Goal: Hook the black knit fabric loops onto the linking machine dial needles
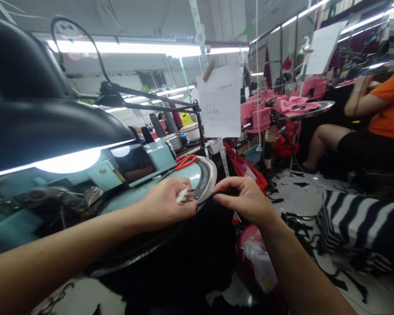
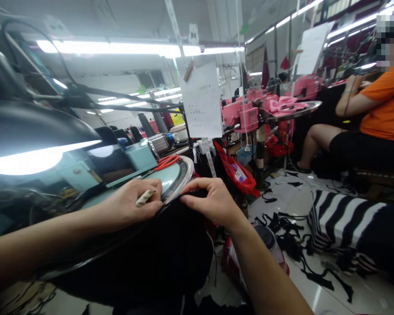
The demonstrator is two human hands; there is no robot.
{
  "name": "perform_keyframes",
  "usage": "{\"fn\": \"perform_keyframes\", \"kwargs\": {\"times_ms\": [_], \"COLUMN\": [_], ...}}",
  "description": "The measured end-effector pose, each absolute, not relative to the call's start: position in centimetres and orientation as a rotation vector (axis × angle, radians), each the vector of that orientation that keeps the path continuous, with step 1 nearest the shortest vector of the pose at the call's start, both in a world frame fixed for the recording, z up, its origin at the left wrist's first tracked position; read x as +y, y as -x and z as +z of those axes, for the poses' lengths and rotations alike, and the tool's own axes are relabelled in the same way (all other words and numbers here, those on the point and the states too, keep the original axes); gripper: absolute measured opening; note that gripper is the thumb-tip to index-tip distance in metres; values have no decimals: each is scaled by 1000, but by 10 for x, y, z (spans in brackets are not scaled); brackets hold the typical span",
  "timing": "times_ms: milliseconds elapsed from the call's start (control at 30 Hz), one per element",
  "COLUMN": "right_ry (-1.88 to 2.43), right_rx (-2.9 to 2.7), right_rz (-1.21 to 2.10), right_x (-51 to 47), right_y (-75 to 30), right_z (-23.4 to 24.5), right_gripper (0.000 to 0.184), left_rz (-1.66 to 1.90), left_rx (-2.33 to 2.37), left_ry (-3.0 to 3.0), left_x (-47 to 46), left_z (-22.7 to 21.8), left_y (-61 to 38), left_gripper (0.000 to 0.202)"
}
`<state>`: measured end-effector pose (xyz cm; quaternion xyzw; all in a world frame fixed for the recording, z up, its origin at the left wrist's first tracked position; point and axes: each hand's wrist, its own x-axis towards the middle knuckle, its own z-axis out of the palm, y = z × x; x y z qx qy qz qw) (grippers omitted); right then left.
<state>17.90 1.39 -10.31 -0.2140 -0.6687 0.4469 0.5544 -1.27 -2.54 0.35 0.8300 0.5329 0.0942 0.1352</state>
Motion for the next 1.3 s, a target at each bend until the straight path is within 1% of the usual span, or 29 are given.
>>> {"fn": "perform_keyframes", "kwargs": {"times_ms": [100,167,200,233,300,333,367,400,467,533,567,633,700,733,767,800,867,967,1000,1067,1100,1133,1200,1300], "right_ry": [534,575,642,743,951,1022,1031,1008,846,835,876,1059,1197,1195,1146,1085,1000,1007,989,912,876,851,857,911], "right_rx": [-1601,-1636,-1637,-1619,-1524,-1449,-1412,-1397,-1521,-1672,-1778,-1939,-1959,-1958,-1970,-1996,-2031,-2056,-2067,-2049,-2007,-1956,-1883,-1861], "right_rz": [1000,973,909,784,402,206,80,73,222,383,429,445,398,414,478,565,628,473,459,535,590,634,645,460], "right_x": [30,35,32,25,-3,-23,-46,-71,-116,-145,-150,-146,-140,-140,-143,-149,-162,-170,-169,-166,-164,-163,-164,-167], "right_y": [-181,-186,-187,-187,-180,-171,-159,-144,-107,-70,-58,-57,-86,-105,-124,-139,-153,-136,-126,-105,-95,-85,-66,-37], "right_z": [-104,-107,-109,-110,-114,-117,-120,-124,-135,-148,-154,-161,-155,-147,-139,-130,-117,-113,-114,-114,-112,-110,-104,-99], "right_gripper": [11,12,12,13,16,17,22,24,32,40,38,28,19,17,16,15,13,9,14,29,34,35,29,30], "left_rz": [270,291,297,299,301,305,318,331,353,479,587,817,951,985,1012,1032,1275,1449,1460,1462,1465,1471,1486,1486], "left_rx": [1516,1595,1642,1683,1742,1766,1790,1806,1799,1718,1660,1531,1433,1411,1406,1409,1465,1443,1429,1384,1351,1312,1224,1139], "left_ry": [-2415,-2412,-2404,-2391,-2366,-2349,-2341,-2323,-2282,-2274,-2292,-2354,-2396,-2358,-2267,-2153,-1895,-1435,-1298,-1106,-1059,-1042,-1046,-1022], "left_x": [-22,-21,-22,-24,-28,-30,-30,-28,-22,-20,-23,-44,-81,-103,-126,-149,-186,-214,-215,-212,-208,-204,-196,-184], "left_z": [4,4,4,4,1,-1,-4,-7,-10,-6,-1,11,19,18,12,2,-29,-86,-101,-121,-126,-127,-125,-120], "left_y": [13,11,9,7,2,-1,-3,-5,-5,-1,4,21,51,70,89,107,134,143,141,135,133,132,133,139], "left_gripper": [24,25,25,25,28,31,34,35,34,33,33,35,45,43,33,29,39,50,51,51,51,50,49,47]}}
